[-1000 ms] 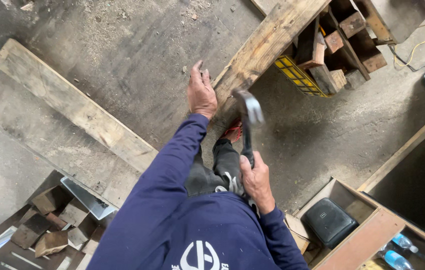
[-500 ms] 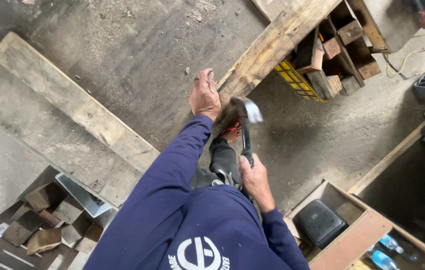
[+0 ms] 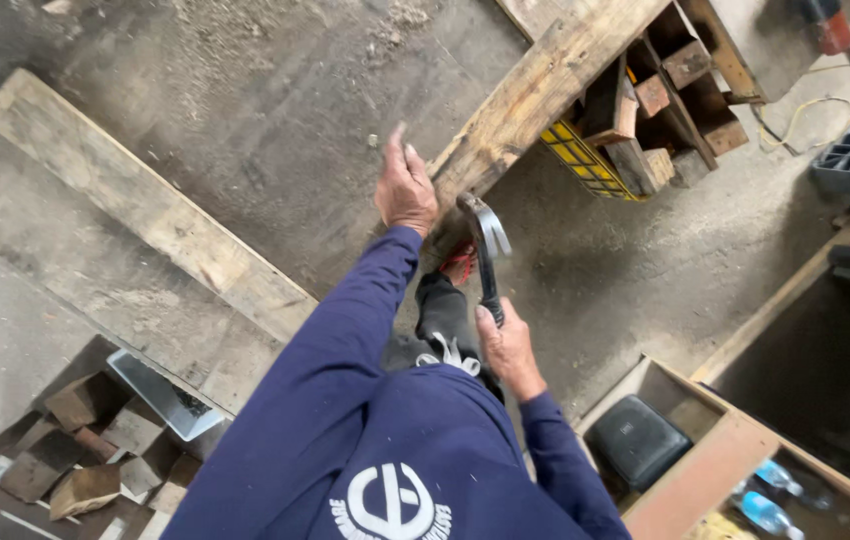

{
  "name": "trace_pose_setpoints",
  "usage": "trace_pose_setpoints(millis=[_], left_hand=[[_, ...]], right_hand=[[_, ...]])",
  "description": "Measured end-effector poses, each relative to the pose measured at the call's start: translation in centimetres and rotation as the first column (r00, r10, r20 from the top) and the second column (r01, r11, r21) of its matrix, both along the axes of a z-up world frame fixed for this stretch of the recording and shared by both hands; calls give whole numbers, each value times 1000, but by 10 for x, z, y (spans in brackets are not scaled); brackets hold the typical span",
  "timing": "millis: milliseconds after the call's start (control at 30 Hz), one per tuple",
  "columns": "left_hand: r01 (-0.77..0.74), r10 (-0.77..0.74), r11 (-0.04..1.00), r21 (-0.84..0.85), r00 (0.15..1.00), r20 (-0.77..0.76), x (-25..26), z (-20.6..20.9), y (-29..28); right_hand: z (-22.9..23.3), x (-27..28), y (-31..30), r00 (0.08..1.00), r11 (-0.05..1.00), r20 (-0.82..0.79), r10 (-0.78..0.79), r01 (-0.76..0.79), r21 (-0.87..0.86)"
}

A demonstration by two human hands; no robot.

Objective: The person hammers nails into wooden planks and blocks using a hammer. They repeatedly pick up nails from a container, position the wood pieces on a workbench, and drive the nails in. The person also moves and stacks various pieces of wood during the process.

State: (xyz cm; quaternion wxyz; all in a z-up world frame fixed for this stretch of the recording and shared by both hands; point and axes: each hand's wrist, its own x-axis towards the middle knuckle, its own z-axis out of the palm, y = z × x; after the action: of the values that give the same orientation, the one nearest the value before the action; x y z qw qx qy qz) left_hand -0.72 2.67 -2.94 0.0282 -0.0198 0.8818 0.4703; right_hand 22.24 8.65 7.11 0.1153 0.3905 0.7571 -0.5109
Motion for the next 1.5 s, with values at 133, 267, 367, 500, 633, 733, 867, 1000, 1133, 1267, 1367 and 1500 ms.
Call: trace_pose_setpoints(millis=[133,267,367,500,633,733,867,1000,1133,1267,1367,1500], left_hand=[[-37,38,992,118,999,-12,-17,-8,-2],[-117,128,975,190,991,-45,-14,-23,6],[-174,173,961,215,985,21,-10,-29,1],[-191,198,964,187,980,-21,-10,-26,5],[-155,183,978,136,956,-230,-15,-20,2],[-177,225,968,178,924,-308,0,-12,-5],[-248,300,927,281,940,-162,48,13,-23],[-203,253,937,286,955,-152,78,26,-8],[-202,251,958,203,934,-253,84,16,-7],[-230,258,958,170,951,-168,80,7,-11],[-177,236,948,265,948,-214,82,5,-12],[-91,144,972,215,958,-248,85,6,-15]], right_hand=[[22,17,8,963,993,-243,-120,121,-10],[19,-7,32,853,961,-446,-271,212,-178],[-14,7,23,813,930,-491,-314,158,-332],[-36,-2,43,984,993,-135,114,-115,0],[-12,5,74,989,979,-81,125,-136,-150],[-10,6,99,973,961,-170,156,-189,-201],[-25,10,114,967,941,-159,199,-234,-244],[-49,-3,133,925,910,-154,347,-372,-184],[-42,0,145,905,906,-160,394,-412,-99],[-25,1,133,946,930,-116,302,-320,-180],[-25,-5,127,930,924,-109,352,-364,-118],[-24,-15,124,918,915,30,396,-392,-96]])
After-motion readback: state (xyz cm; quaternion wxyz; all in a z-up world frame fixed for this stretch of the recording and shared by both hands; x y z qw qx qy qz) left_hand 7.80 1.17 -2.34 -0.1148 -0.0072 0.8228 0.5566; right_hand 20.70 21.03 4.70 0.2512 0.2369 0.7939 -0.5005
